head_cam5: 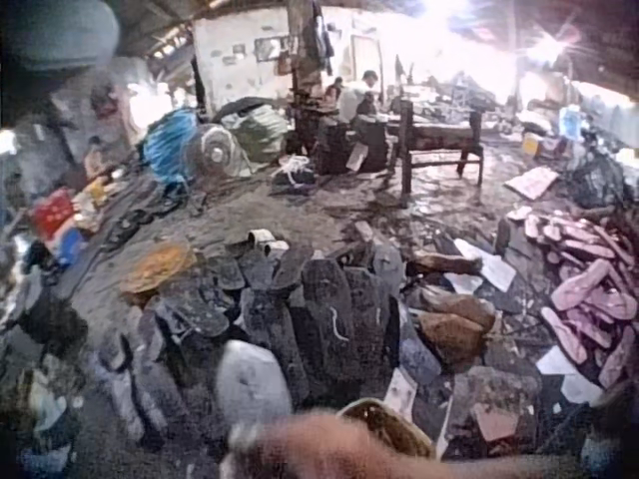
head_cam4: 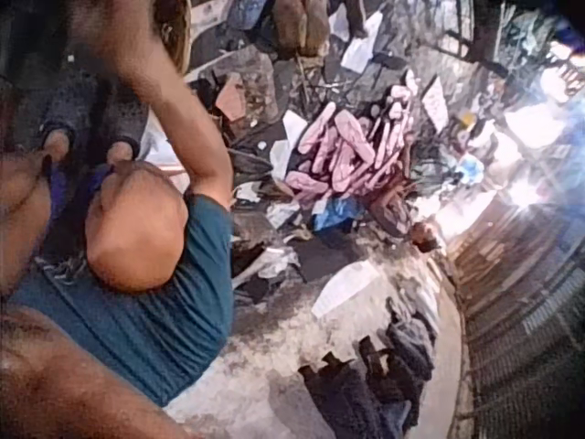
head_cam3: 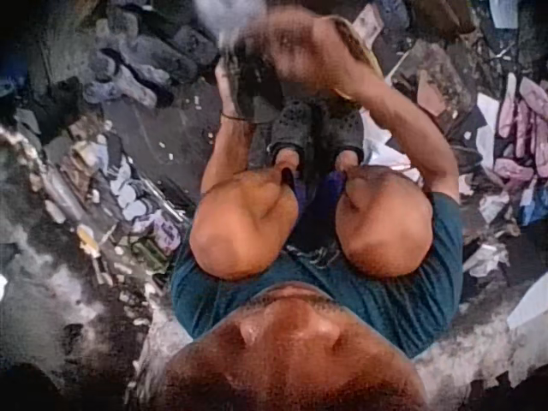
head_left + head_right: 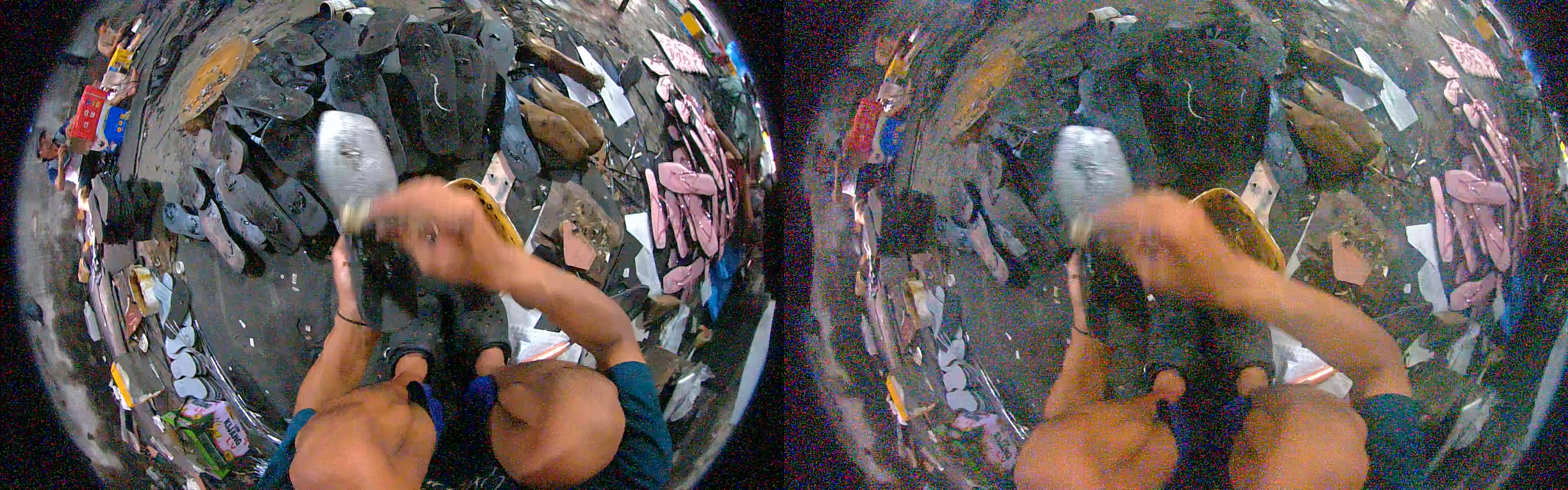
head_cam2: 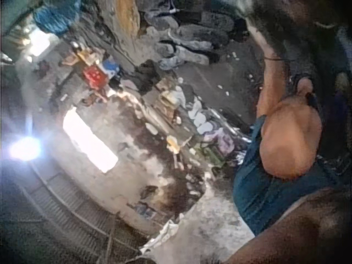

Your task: The person applies a yellowish liquid to a black rubber sandal using a brush, then pours more liquid from a yellow can into a container. The person then applies the liquid to a large black rubber sheet using the brush.

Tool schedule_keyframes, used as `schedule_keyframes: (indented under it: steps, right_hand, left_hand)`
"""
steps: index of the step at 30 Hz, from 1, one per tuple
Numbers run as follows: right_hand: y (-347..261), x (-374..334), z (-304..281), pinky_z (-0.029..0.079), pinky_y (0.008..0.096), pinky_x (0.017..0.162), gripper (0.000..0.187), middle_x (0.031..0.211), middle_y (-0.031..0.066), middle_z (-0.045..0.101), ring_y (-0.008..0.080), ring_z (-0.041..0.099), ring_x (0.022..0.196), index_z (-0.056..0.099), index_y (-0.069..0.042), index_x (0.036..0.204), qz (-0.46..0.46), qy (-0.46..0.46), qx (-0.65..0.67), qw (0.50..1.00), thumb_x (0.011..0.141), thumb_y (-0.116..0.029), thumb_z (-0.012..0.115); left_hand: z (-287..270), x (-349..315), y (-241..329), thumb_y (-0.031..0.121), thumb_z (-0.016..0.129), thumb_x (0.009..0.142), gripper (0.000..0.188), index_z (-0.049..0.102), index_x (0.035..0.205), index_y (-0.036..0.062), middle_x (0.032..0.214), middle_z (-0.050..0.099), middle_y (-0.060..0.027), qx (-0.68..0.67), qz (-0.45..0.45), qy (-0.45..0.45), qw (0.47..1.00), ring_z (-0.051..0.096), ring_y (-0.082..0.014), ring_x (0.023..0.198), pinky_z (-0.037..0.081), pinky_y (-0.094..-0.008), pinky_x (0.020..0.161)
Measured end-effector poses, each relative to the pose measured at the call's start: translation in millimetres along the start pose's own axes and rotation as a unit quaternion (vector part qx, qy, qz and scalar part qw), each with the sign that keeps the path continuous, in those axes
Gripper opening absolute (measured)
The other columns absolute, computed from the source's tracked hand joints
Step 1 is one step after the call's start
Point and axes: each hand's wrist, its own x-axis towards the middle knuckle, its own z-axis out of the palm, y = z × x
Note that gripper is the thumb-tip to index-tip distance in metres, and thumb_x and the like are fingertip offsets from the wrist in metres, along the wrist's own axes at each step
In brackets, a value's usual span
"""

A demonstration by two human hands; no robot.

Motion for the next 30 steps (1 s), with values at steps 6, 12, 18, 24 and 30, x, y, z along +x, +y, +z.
schedule_keyframes:
  steps: [6,12,18,24,30]
  right_hand:
    - [-34,-40,-18,0.051,0.0353,0.079,0.023,0.105,0.0093,0.068,0.0247,0.065,0.094,0.070,-0.007,0.106,-0.179,-0.088,0.018,0.980,0.084,-0.012,0.065]
    - [-38,-61,3,0.049,0.0413,0.077,0.041,0.097,0.0072,0.065,0.0256,0.063,0.090,0.064,-0.014,0.118,-0.095,-0.129,0.072,0.984,0.077,-0.013,0.065]
    - [-17,-1,-13,0.048,0.0402,0.073,0.041,0.093,0.0051,0.064,0.0269,0.062,0.085,0.065,-0.017,0.114,-0.180,-0.024,-0.095,0.979,0.073,-0.020,0.065]
    - [-47,-43,5,0.050,0.0368,0.075,0.038,0.094,0.0028,0.062,0.0229,0.061,0.085,0.064,-0.013,0.113,-0.212,-0.088,-0.013,0.973,0.076,-0.022,0.063]
    - [-50,-67,25,0.048,0.0402,0.072,0.040,0.089,0.0039,0.060,0.0267,0.059,0.082,0.062,-0.016,0.119,-0.170,-0.077,0.110,0.976,0.079,-0.022,0.061]
  left_hand:
    - [-16,2,23,0.047,0.037,0.097,0.055,0.060,0.120,0.0032,0.109,0.067,-0.0148,0.034,0.040,0.183,0.982,0.067,-0.0294,0.092,0.055,-0.0431,0.083]
    - [7,10,12,0.032,0.045,0.098,0.037,0.055,0.124,0.0075,0.116,0.061,-0.0103,-0.090,0.041,0.137,0.986,0.058,-0.0226,0.104,0.050,-0.0396,0.090]
    - [-28,-1,-20,0.036,0.040,0.102,0.039,0.062,0.114,0.0064,0.102,0.068,-0.0068,0.543,0.162,0.151,0.810,0.066,-0.0209,0.088,0.055,-0.0360,0.083]
    - [40,5,16,0.038,0.035,0.102,0.045,0.060,0.120,0.0052,0.105,0.069,-0.0101,0.077,0.007,0.163,0.984,0.068,-0.0242,0.089,0.056,-0.0374,0.081]
    - [33,3,27,0.033,0.043,0.100,0.040,0.060,0.123,0.0045,0.115,0.065,-0.0099,0.547,0.152,0.341,0.749,0.061,-0.0248,0.103,0.049,-0.0438,0.092]
